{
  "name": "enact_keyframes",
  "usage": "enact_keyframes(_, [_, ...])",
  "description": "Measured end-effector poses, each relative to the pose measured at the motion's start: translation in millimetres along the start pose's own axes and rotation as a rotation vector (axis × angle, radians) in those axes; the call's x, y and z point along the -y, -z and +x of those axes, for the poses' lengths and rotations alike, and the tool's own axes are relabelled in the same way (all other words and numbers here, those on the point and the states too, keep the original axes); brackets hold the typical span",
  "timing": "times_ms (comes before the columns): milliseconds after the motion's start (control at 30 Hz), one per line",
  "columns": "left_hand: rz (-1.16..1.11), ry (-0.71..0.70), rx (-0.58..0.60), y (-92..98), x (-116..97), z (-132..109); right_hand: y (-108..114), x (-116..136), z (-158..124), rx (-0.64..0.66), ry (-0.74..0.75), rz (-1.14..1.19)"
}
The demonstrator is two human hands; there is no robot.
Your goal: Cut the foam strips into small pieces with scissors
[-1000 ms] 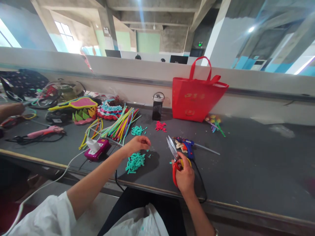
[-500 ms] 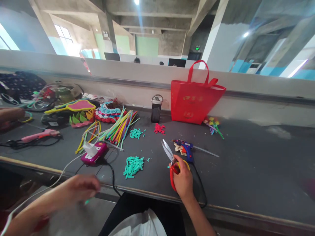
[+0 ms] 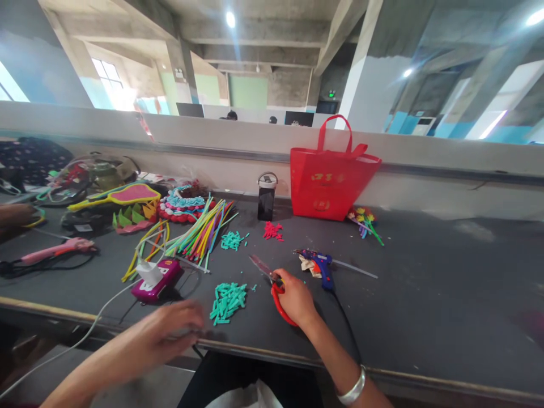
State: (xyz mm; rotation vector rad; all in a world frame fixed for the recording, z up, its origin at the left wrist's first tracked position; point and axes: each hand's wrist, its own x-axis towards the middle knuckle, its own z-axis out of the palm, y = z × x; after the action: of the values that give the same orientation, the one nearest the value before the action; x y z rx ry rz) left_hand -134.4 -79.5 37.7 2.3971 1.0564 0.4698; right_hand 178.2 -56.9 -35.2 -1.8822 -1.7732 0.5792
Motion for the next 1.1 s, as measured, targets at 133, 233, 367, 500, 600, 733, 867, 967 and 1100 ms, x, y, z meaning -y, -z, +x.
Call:
enact_keyframes(133, [-0.119, 0.051, -0.174, 3.3, -2.0, 97.2, 4.4, 9.7, 9.8, 0.081, 0.018, -0.15])
enact_keyframes(233, [-0.155, 0.174, -0.399, -9.4, 22.9, 179.6, 4.7, 15.1, 16.8, 0.071, 0.069, -0.217])
enact_keyframes(367, [-0.037, 0.388, -0.53, -24.0, 49.4, 271.9, 1.9, 16.1, 24.0, 0.124, 0.139, -0.195])
enact_keyframes(500, [0.013, 0.581, -0.544, -33.5, 56.5, 330.1, -1.9, 13.6, 22.8, 0.089, 0.172, -0.172])
enact_keyframes(600, [-0.022, 0.713, -0.549, -43.2, 60.0, 358.6, -4.5, 12.3, 19.3, 0.067, 0.189, -0.159])
enact_keyframes(733, [-0.014, 0.761, -0.596, -58.0, 64.7, 385.8, -10.1, 8.5, 18.3, 0.062, 0.214, -0.171])
enact_keyframes(867, [-0.004, 0.786, -0.655, -73.1, 65.3, 402.9, -18.0, 2.0, 21.0, 0.089, 0.207, -0.172])
enact_keyframes(967, [0.012, 0.794, -0.721, -82.8, 65.6, 410.4, -21.4, -0.9, 23.0, 0.13, 0.191, -0.166])
enact_keyframes(1100, [0.017, 0.818, -0.766, -88.0, 66.2, 414.6, -21.8, -1.0, 23.9, 0.17, 0.174, -0.176])
